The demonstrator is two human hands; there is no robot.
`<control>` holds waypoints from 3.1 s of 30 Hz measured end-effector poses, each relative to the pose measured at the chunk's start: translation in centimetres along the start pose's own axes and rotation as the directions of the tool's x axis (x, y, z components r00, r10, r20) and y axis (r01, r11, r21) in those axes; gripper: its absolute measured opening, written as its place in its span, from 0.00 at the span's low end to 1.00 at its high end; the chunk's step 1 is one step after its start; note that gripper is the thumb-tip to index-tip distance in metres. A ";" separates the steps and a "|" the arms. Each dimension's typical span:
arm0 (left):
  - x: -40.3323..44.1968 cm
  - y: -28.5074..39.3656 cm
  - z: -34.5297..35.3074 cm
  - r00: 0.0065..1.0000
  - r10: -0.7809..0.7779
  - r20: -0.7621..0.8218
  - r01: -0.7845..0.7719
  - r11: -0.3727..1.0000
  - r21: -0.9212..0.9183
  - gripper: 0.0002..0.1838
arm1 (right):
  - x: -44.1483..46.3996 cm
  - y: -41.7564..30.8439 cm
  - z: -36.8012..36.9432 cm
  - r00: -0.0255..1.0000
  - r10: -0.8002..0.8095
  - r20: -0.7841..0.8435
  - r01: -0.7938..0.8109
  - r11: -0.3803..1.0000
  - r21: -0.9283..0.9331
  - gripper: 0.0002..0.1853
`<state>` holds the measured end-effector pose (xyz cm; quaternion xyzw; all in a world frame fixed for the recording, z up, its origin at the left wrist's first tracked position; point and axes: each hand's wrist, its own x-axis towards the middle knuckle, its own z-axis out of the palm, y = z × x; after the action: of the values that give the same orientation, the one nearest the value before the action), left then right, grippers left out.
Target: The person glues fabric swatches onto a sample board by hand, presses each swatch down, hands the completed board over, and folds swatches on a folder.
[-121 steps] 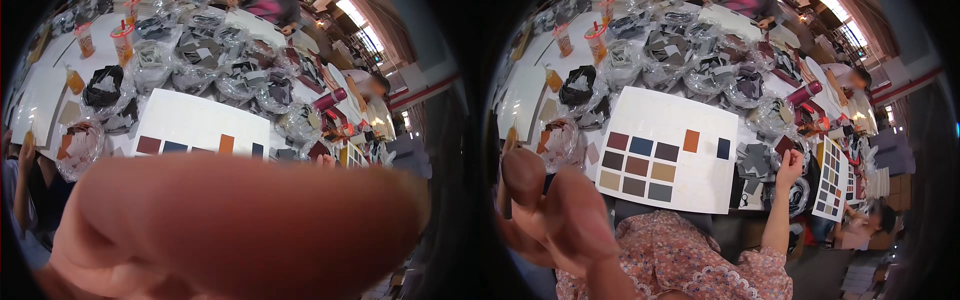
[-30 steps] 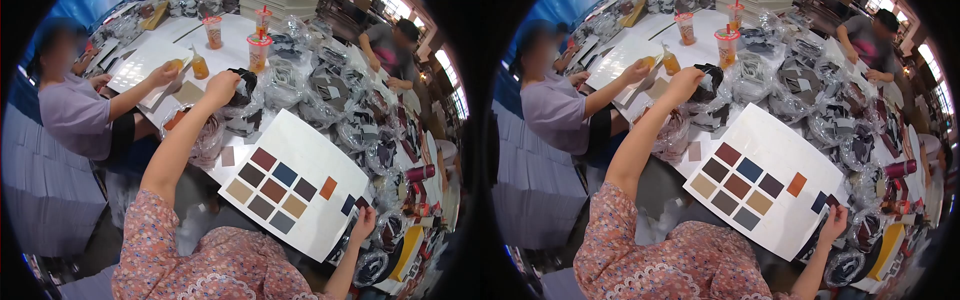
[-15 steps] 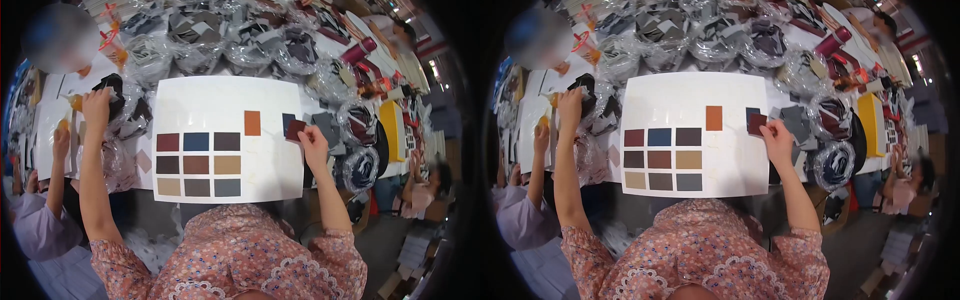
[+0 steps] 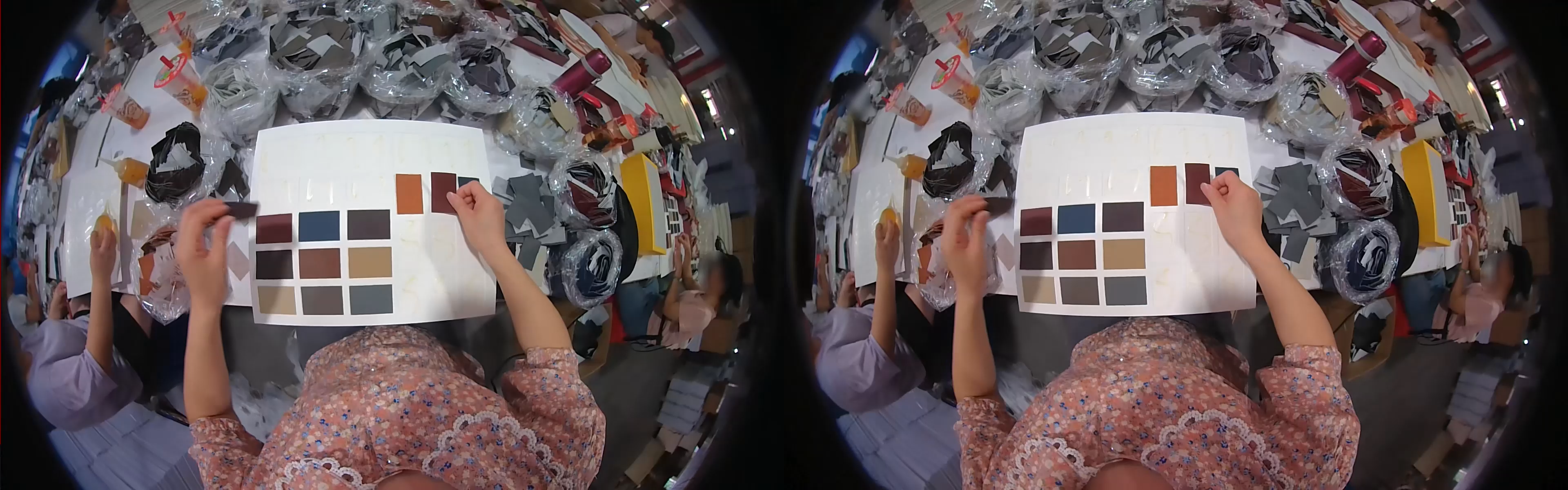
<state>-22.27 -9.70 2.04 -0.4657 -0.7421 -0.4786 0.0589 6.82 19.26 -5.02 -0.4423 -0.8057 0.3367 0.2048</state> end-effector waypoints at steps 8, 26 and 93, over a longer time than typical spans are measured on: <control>-3.6 2.0 4.4 0.976 -0.214 -0.045 0.211 0.975 -0.067 0.15 | -0.3 -0.4 0.2 1.000 0.003 -0.019 -0.004 0.999 -0.051 0.12; -6.9 6.4 8.7 0.707 -0.495 0.506 0.705 0.551 -0.446 0.08 | 0.1 -1.4 0.8 0.999 -0.018 -0.046 0.007 0.974 -0.225 0.11; -5.8 9.4 17.2 0.838 0.001 0.546 -0.168 0.952 0.256 0.15 | -3.5 -1.1 -2.3 0.753 -0.637 0.166 0.658 0.734 -0.167 0.11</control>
<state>-5.85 0.81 -4.09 -0.6000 -0.7695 -0.2095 -0.0625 9.46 16.68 -2.77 -0.1363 -0.9496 0.1760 0.2206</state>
